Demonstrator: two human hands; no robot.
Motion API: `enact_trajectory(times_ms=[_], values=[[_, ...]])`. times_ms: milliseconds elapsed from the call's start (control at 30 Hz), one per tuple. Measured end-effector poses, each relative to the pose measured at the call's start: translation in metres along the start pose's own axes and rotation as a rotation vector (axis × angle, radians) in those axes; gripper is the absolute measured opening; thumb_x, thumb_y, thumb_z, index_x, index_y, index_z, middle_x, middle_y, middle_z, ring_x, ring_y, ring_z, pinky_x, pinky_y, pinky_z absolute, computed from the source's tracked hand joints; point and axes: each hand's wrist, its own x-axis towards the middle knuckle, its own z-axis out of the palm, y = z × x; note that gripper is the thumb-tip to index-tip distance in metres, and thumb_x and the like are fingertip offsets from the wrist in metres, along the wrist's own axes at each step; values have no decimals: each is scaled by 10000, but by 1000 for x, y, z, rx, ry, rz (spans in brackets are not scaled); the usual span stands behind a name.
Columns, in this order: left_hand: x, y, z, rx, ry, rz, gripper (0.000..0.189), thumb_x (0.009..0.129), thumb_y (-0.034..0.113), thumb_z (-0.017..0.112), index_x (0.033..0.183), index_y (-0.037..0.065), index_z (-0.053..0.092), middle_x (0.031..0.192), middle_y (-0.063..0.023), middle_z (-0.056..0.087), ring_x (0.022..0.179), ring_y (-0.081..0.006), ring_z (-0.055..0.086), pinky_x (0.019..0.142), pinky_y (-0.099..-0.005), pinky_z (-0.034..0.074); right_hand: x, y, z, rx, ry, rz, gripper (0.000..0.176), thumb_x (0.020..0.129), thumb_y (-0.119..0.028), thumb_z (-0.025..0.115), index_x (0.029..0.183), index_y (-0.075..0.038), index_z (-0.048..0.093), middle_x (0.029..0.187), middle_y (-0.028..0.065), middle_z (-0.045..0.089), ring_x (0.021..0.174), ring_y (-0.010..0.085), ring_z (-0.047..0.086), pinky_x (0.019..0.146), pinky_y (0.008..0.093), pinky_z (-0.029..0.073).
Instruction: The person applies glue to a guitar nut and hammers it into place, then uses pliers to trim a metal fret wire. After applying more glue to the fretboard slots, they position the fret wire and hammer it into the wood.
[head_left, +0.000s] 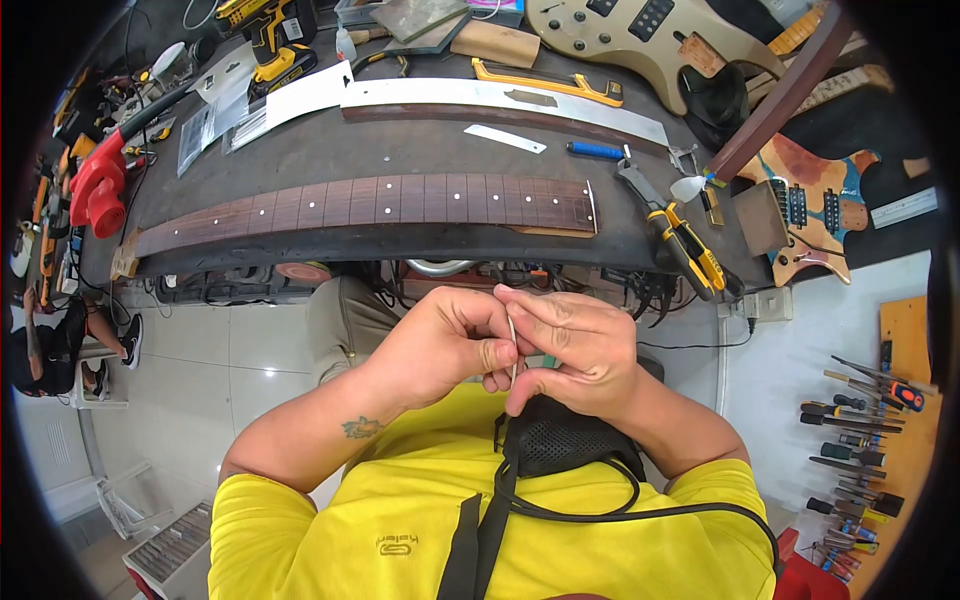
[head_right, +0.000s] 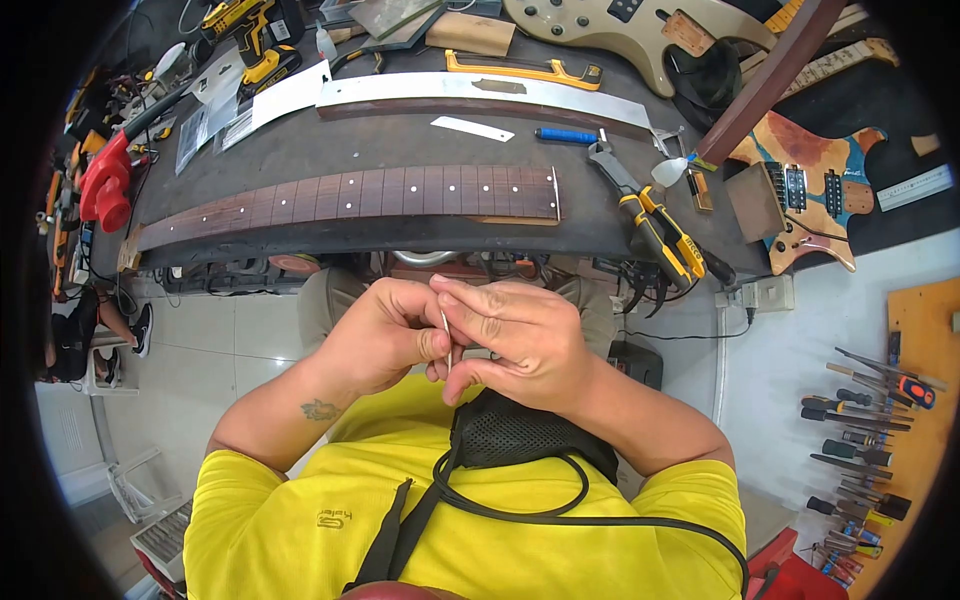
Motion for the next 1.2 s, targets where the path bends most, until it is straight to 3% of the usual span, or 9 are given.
enact_trajectory(times_ms=[400, 467, 567, 733, 900, 967, 1000, 1100, 1200], values=[[-8, 16, 4, -3, -48, 1, 109, 981, -63, 718, 876, -36, 706, 883, -111, 735, 707, -168, 709, 654, -315, 592, 11, -18, -3, -46, 14, -53, 897, 636, -317, 980, 1414, 19, 687, 1431, 261, 688, 982, 334, 786, 809, 371, 625], [-12, 20, 0, -1, -84, 7, 90, 981, -35, 746, 895, -41, 723, 898, -116, 748, 718, -177, 723, 661, -318, 599, 12, -26, -8, -12, -78, -45, 970, 638, -419, 970, 1450, 16, 668, 1382, 302, 701, 1019, 368, 797, 884, 402, 635], [-16, 17, -7, -55, -188, 10, 185, 963, 143, 829, 1031, -25, 795, 980, -130, 796, 754, -193, 751, 681, -322, 610, 20, -35, -11, -4, -71, -47, 959, 643, -420, 984, 1418, 47, 668, 1380, 287, 706, 1050, 369, 787, 885, 404, 633], [-1, -7, -17, -207, -252, 21, 237, 991, 184, 810, 1095, -27, 788, 977, -124, 790, 790, -182, 753, 720, -320, 608, 33, -37, -29, 4, -218, 127, 890, 663, -347, 1024, 1398, 18, 682, 1388, 218, 718, 1192, 367, 745, 967, 412, 609], [9, -5, -10, -237, -258, -1, 313, 1007, 219, 806, 1214, -12, 762, 1055, -102, 774, 837, -169, 739, 772, -324, 603, 36, -30, -42, -86, -248, 235, 861, 659, -306, 1017, 1384, -5, 664, 1350, 171, 716, 1190, 371, 714, 1006, 437, 584], [15, 3, -6, -36, -90, 95, 341, 1020, 226, 801, 1276, 7, 744, 1147, -77, 755, 902, -157, 716, 815, -332, 599, 52, -17, -65, -269, -250, 283, 812, 632, -290, 1016, 1324, -25, 685, 1288, 163, 727, 1153, 374, 707, 992, 454, 578], [15, 5, -16, 128, -35, 97, 463, 963, 198, 845, 1367, 23, 702, 1242, -85, 728, 999, -149, 705, 844, -315, 597, 61, -7, -79, -382, -245, 336, 786, 613, -274, 1017, 1289, -34, 696, 1262, 158, 729, 1148, 375, 697, 997, 459, 569], [16, 25, -35, 880, 147, 461, 448, 887, 60, 845, 1310, -1, 711, 1103, -116, 744, 963, -189, 717, 845, -325, 593, 75, 40, -107, -602, -359, 421, 722, 597, -223, 1012, 1232, -41, 719, 1249, 132, 736, 1238, 365, 634, 1078, 445, 511], [21, 22, -58, 1094, 276, 722, 391, 854, 24, 849, 1228, 9, 736, 1018, -134, 746, 875, -251, 736, 786, -328, 588, 75, 66, -108, -583, -433, 468, 770, 591, -300, 1029, 1235, -26, 708, 1249, 125, 737, 1210, 344, 663, 1068, 433, 507]])
